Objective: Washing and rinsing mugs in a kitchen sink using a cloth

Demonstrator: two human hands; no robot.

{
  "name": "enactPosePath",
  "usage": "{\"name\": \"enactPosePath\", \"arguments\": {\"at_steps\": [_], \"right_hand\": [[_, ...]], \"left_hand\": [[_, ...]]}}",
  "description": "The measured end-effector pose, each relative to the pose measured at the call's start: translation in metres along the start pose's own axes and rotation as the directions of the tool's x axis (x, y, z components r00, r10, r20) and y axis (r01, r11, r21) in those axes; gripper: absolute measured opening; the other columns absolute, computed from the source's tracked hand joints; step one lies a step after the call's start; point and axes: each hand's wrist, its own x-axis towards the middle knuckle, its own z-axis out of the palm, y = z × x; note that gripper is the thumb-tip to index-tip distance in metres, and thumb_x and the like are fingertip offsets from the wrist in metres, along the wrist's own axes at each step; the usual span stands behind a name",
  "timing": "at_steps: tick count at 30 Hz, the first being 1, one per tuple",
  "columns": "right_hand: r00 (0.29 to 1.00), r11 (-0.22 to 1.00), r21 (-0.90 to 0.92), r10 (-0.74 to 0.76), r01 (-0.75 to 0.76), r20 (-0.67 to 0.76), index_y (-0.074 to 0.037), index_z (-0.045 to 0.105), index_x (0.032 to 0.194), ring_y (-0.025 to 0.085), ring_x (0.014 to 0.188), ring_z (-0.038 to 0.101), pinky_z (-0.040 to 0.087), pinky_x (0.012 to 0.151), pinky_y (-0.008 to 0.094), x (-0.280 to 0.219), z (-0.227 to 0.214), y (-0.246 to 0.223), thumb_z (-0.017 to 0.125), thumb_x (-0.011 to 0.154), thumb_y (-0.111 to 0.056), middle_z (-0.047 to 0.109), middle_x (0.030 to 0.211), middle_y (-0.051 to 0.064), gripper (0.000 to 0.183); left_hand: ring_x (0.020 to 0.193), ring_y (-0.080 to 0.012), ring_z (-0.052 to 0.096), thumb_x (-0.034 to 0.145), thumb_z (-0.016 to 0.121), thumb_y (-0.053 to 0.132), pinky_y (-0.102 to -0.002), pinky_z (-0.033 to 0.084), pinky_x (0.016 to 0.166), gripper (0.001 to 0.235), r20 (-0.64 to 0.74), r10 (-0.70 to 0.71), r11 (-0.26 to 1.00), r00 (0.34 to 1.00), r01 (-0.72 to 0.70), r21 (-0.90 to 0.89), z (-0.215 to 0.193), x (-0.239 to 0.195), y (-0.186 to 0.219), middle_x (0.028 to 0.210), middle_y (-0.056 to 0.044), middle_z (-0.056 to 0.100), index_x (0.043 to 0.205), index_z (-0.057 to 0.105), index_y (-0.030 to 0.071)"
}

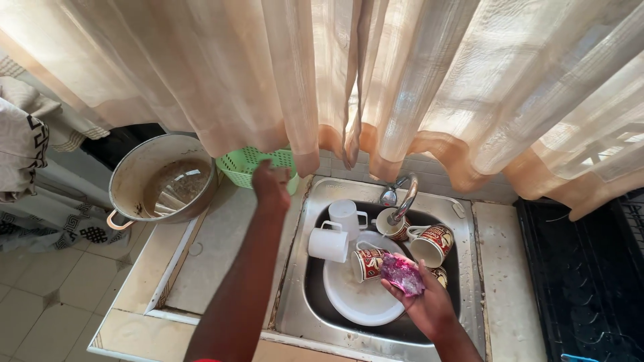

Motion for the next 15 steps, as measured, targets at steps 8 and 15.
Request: {"name": "enactPosePath", "arguments": {"at_steps": [8, 15], "right_hand": [[1.0, 1.0, -0.02, -0.007, 0.007, 0.028, 0.011, 0.049, 0.141, 0.043, 0.131, 0.052, 0.041, 0.11, 0.059, 0.006, -0.011, -0.006, 0.033, 0.109, -0.033, 0.055, 0.143, 0.032, 0.056], [0.998, 1.0, -0.008, 0.012, -0.013, -0.054, 0.006, 0.05, 0.138, 0.042, 0.127, 0.055, 0.045, 0.105, 0.059, 0.012, -0.016, -0.002, 0.04, 0.108, -0.034, 0.058, 0.14, 0.03, 0.051]], "left_hand": [[0.112, -0.0177, 0.056, 0.086, 0.053, 0.02, -0.035, 0.043, 0.099, 0.042, -0.137, 0.085, 0.995, 0.987, -0.09, -0.033, 0.023, -0.043, 0.051, 0.124, 0.003, 0.064, 0.127, 0.063, 0.024], [0.123, -0.0209, 0.054, 0.09, 0.049, 0.019, -0.04, 0.043, 0.107, 0.046, -0.303, 0.12, 0.991, 0.945, -0.098, 0.087, -0.017, -0.043, 0.027, 0.135, -0.006, 0.054, 0.135, 0.047, 0.014]]}}
